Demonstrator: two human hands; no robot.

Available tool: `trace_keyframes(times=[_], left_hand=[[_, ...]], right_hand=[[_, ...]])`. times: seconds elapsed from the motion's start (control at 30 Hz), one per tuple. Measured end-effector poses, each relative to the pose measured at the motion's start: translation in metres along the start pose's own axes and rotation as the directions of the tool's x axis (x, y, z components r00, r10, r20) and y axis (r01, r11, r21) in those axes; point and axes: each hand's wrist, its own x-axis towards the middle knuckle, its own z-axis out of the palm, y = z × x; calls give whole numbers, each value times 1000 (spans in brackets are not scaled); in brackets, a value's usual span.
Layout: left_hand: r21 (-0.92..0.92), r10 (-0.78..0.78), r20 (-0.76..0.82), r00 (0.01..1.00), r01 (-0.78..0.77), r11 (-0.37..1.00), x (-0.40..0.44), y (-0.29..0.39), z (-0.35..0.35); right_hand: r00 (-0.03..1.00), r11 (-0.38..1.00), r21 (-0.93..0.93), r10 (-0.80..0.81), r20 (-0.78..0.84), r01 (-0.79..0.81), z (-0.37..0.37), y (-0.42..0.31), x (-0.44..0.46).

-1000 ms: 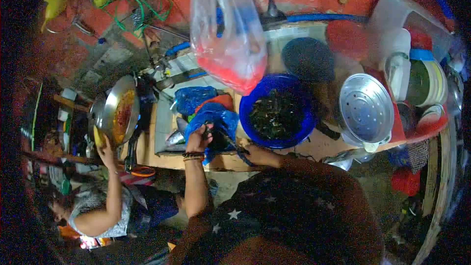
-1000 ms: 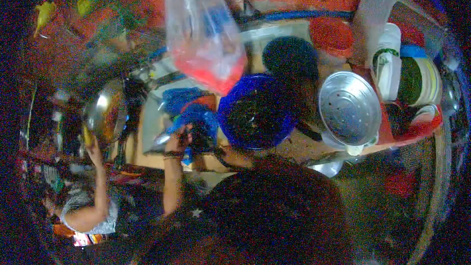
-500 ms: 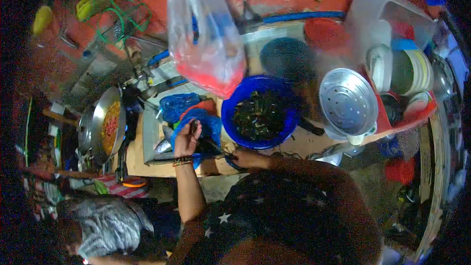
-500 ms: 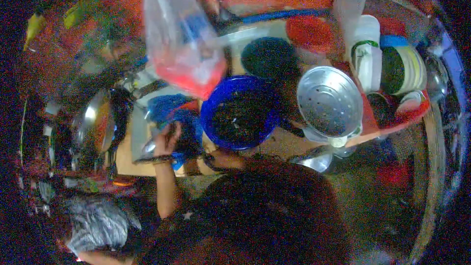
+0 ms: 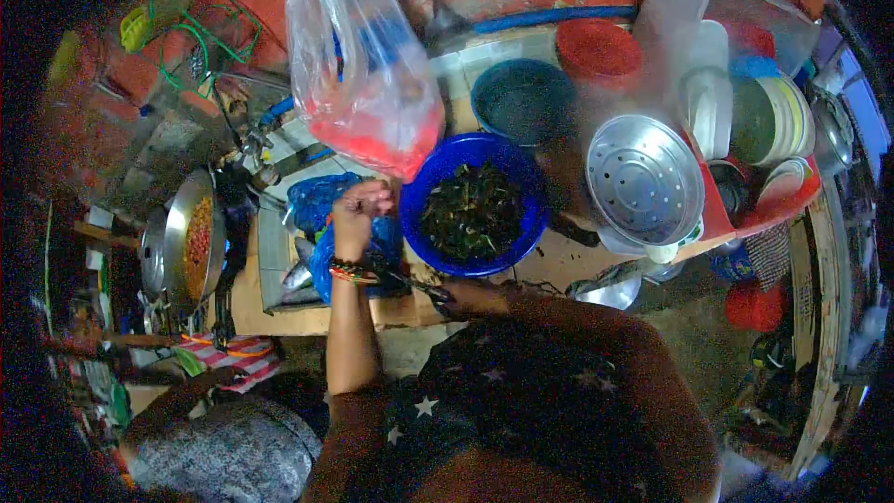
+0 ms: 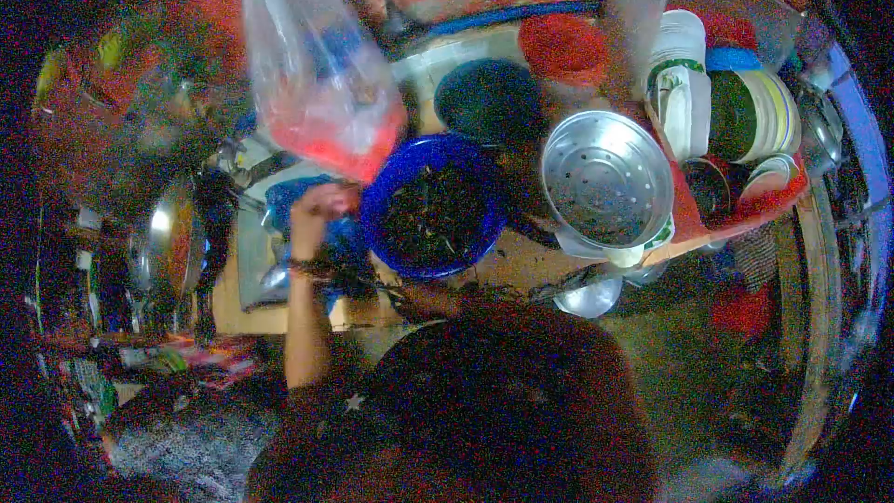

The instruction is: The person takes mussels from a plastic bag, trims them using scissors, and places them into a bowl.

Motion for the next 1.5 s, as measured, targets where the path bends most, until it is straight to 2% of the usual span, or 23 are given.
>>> trace_keyframes(times=[0.03,0.07,0.1,0.13,0.17,0.2,0.23,0.27,0.37,0.4,0.43,0.6,0.63,0.77,0.87,0.9,1.1,1.17,1.23,1.27,1.37,1.4,1.5], left_hand=[[-41,-48,-45,998,46,998,-4,0,-14],[-63,-34,-58,998,30,998,-8,-6,-30],[59,-7,-89,996,13,998,-12,-8,-43],[245,0,-106,994,26,969,-14,-29,-67],[422,9,-121,993,44,906,-17,-49,-86],[421,7,-136,991,51,905,-25,-52,-91],[690,-73,-149,986,157,706,-33,-53,-97],[876,-151,-194,969,241,418,-43,-54,-105],[910,-99,-286,953,302,285,-65,-148,-142],[849,-303,-365,880,448,278,-63,-149,-141],[841,-306,-383,872,466,275,-67,-152,-138],[753,-117,-115,986,164,637,-75,-182,-120],[753,-117,-123,985,170,636,-75,-188,-119],[818,-203,-145,968,233,527,-64,-181,-100],[888,-378,-265,887,377,264,-50,-148,-69],[887,-380,-277,883,387,253,-49,-158,-67],[772,-89,-253,963,256,582,-68,-234,-87],[754,-47,-245,968,221,619,-71,-232,-100],[658,-7,-93,996,67,750,-73,-214,-108],[579,-256,-78,964,252,776,-75,-219,-105],[644,-185,-10,983,148,750,-89,-214,-80],[746,-228,-11,974,160,646,-85,-183,-70],[834,-201,-76,977,173,525,-82,-212,-66]], right_hand=[[1000,1000,-1,-1,13,1,-6,-13,-9],[997,971,238,32,-65,-15,-19,-42,-24],[987,886,463,85,-134,-14,-28,-56,-35],[990,440,889,109,89,-128,21,60,-7],[989,443,886,108,98,-136,13,56,-17],[978,874,467,190,-83,-130,0,41,-28],[953,976,-126,136,-271,-175,-8,27,-32],[945,933,-290,120,-305,-212,-15,12,-40],[953,937,-258,170,-251,-235,-35,-13,-67],[953,932,-267,182,-243,-246,-40,-16,-74],[948,923,-278,200,-249,-267,-42,-17,-79],[925,889,-305,261,-277,-342,-51,-19,-96],[923,884,-312,264,-279,-348,-54,-20,-96],[911,867,-321,294,-289,-382,-58,-20,-103],[908,859,-330,303,-289,-392,-63,-21,-101],[903,855,-329,309,-298,-401,-61,-23,-106],[894,846,-329,321,-311,-419,-63,-24,-111],[897,853,-324,312,-312,-410,-63,-26,-113],[892,845,-330,319,-320,-421,-65,-25,-111],[892,846,-328,316,-324,-419,-65,-26,-113],[896,845,-336,317,-311,-416,-63,-28,-113],[897,844,-339,318,-308,-415,-63,-28,-110],[899,842,-346,317,-301,-413,-61,-32,-109]])
